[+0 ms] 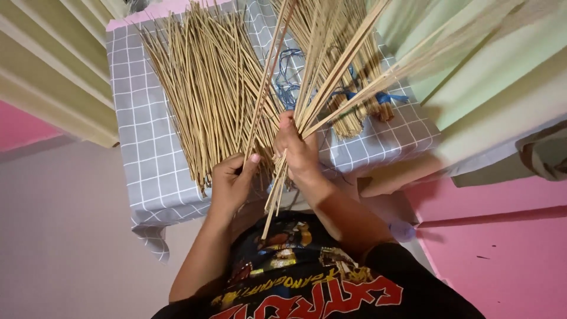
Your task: Gathering thin wooden sticks and tying them into bundles using blue plastic string.
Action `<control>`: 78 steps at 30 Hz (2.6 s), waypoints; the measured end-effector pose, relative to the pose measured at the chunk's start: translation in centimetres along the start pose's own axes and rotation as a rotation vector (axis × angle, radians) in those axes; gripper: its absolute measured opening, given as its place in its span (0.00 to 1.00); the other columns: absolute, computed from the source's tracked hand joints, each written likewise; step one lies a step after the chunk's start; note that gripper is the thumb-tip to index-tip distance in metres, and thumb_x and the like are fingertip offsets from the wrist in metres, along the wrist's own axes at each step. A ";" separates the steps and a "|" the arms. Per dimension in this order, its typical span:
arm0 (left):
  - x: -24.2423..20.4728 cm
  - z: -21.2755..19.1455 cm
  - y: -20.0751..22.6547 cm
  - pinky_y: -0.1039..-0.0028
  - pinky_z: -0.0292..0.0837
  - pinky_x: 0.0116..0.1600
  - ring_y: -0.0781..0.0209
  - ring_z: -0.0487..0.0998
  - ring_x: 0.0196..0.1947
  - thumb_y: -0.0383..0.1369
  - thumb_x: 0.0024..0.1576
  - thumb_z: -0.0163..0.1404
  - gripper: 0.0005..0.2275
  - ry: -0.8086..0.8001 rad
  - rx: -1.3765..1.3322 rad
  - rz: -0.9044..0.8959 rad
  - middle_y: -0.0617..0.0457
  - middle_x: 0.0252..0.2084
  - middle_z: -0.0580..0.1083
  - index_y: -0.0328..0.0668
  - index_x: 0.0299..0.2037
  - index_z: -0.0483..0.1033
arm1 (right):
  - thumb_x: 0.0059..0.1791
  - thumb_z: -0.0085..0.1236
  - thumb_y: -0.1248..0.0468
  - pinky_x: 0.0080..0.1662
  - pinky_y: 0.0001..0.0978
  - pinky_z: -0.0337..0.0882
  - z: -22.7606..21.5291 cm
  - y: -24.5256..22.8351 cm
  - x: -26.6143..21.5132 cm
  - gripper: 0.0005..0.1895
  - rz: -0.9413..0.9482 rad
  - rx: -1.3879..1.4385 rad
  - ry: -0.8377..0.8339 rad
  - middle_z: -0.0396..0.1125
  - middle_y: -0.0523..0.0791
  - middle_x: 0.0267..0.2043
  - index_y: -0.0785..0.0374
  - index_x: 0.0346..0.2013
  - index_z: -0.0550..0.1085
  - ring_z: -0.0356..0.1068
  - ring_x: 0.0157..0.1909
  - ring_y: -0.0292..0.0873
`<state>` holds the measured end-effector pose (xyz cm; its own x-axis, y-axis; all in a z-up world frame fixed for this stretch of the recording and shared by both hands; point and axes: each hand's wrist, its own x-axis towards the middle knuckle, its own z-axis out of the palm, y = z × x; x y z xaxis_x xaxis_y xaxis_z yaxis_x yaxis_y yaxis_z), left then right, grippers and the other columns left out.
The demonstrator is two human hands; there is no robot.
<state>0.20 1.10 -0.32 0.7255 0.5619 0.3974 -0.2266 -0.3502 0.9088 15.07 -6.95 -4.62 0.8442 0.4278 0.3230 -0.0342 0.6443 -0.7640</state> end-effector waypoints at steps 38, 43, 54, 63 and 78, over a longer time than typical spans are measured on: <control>-2.5 1.2 2.8 0.50 0.75 0.43 0.32 0.79 0.39 0.38 0.47 0.67 0.30 -0.209 0.190 0.044 0.34 0.38 0.76 0.30 0.57 0.72 | 0.58 0.46 0.48 0.18 0.24 0.68 2.9 -10.2 5.0 0.18 0.008 0.039 -0.322 0.55 0.38 0.11 0.58 0.33 0.68 0.58 0.10 0.34; -3.0 2.6 -0.7 0.52 0.70 0.66 0.42 0.68 0.61 0.53 0.52 0.59 0.45 -0.188 0.179 0.294 0.37 0.62 0.59 0.38 0.72 0.47 | 0.56 0.53 0.47 0.22 0.27 0.65 4.3 -13.4 7.2 0.16 -0.002 0.082 -0.314 0.56 0.35 0.20 0.55 0.39 0.74 0.56 0.17 0.33; 1.1 5.5 -3.3 0.45 0.69 0.58 0.30 0.72 0.54 0.46 0.52 0.64 0.25 0.375 -0.009 0.817 0.36 0.49 0.71 0.35 0.50 0.74 | 0.53 0.52 0.37 0.23 0.16 0.67 5.1 -6.7 -0.1 0.25 0.390 -0.019 -0.320 0.49 0.31 0.16 0.49 0.23 0.63 0.56 0.16 0.24; -0.3 3.7 -4.9 0.44 0.66 0.63 0.34 0.70 0.59 0.68 0.44 0.57 0.42 0.160 0.097 0.682 0.36 0.56 0.68 0.45 0.60 0.70 | 0.57 0.46 0.77 0.18 0.19 0.61 1.4 -7.3 3.8 0.18 0.143 0.498 -0.680 0.74 0.44 0.51 0.59 0.56 0.75 0.57 0.19 0.32; 4.5 -12.3 -5.2 0.50 0.76 0.44 0.41 0.82 0.42 0.55 0.60 0.52 0.22 0.108 0.817 -0.423 0.51 0.38 0.80 0.44 0.49 0.81 | 0.50 0.63 0.47 0.33 0.31 0.71 -5.6 -4.2 6.4 0.14 0.264 -1.063 0.080 0.66 0.39 0.13 0.49 0.26 0.78 0.69 0.20 0.37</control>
<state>-3.36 14.66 -1.75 0.5694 0.8160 0.0997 0.6018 -0.4964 0.6256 23.57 -10.46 -2.48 0.9115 0.4051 0.0708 0.2273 -0.3530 -0.9076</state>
